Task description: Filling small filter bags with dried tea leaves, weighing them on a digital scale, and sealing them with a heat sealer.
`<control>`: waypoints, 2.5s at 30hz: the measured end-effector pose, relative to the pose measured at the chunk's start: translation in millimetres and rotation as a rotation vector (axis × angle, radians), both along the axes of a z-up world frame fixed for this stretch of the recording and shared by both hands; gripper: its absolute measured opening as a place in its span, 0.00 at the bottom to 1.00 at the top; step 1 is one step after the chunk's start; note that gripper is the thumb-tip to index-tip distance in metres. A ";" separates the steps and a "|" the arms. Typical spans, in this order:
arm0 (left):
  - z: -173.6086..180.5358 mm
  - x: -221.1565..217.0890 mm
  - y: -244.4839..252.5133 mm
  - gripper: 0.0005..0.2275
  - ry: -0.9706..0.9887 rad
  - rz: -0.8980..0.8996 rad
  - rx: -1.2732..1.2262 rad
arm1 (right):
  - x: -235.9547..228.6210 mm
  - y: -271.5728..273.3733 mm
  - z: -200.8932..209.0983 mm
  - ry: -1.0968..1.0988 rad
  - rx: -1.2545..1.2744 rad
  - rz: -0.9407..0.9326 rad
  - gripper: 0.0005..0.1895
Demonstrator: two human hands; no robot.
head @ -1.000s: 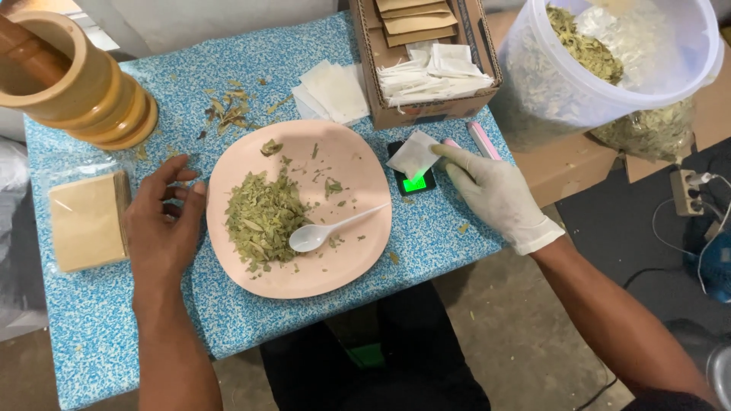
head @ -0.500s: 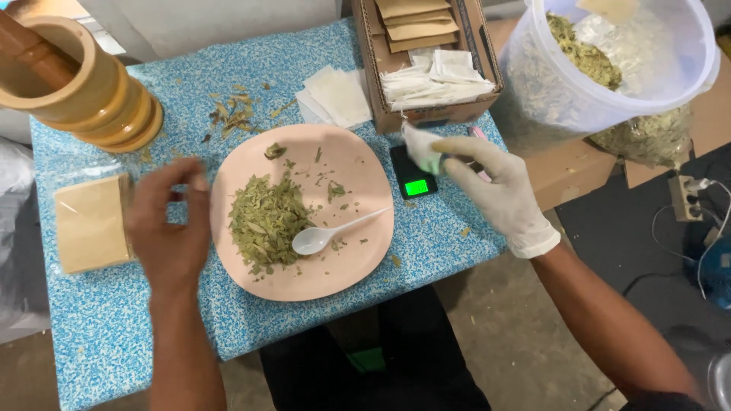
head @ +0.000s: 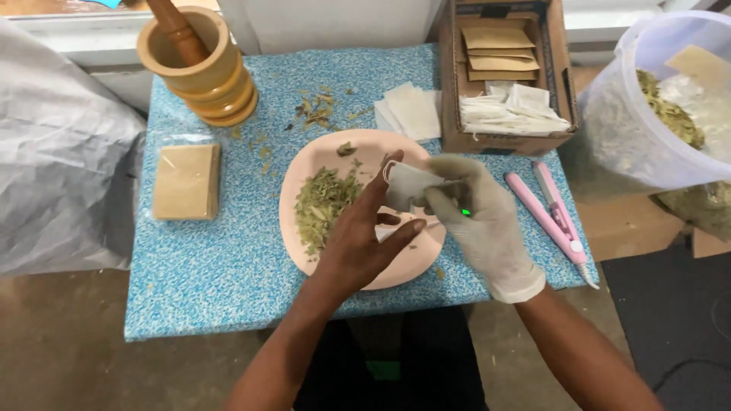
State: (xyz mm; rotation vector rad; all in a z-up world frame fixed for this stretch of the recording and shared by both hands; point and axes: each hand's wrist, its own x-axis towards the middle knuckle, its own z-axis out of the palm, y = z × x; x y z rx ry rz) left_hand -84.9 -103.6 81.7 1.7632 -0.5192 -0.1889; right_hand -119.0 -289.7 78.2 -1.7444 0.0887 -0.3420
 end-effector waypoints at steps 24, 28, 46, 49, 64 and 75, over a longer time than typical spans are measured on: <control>-84.7 5.4 -0.6 0.17 0.470 0.103 -0.582 | -14.3 -96.0 31.9 0.216 -0.776 -0.172 0.26; -67.3 4.0 -4.5 0.22 0.545 0.082 -0.509 | -40.8 -133.4 17.3 0.432 -1.142 -0.217 0.33; -58.0 -19.9 -12.6 0.30 0.356 -0.038 -0.439 | -48.3 -171.7 -49.9 0.633 -1.309 -0.113 0.56; -53.8 -21.3 -9.1 0.27 0.339 -0.037 -0.420 | -51.6 -165.6 -37.2 0.663 -1.259 -0.078 0.31; -62.2 -27.3 -8.8 0.10 0.083 -0.217 -0.233 | -66.3 -91.1 72.1 0.718 -0.636 0.395 0.28; -56.4 -38.0 1.9 0.14 0.162 -0.195 -0.192 | -44.3 -74.3 50.6 0.415 -0.781 0.602 0.31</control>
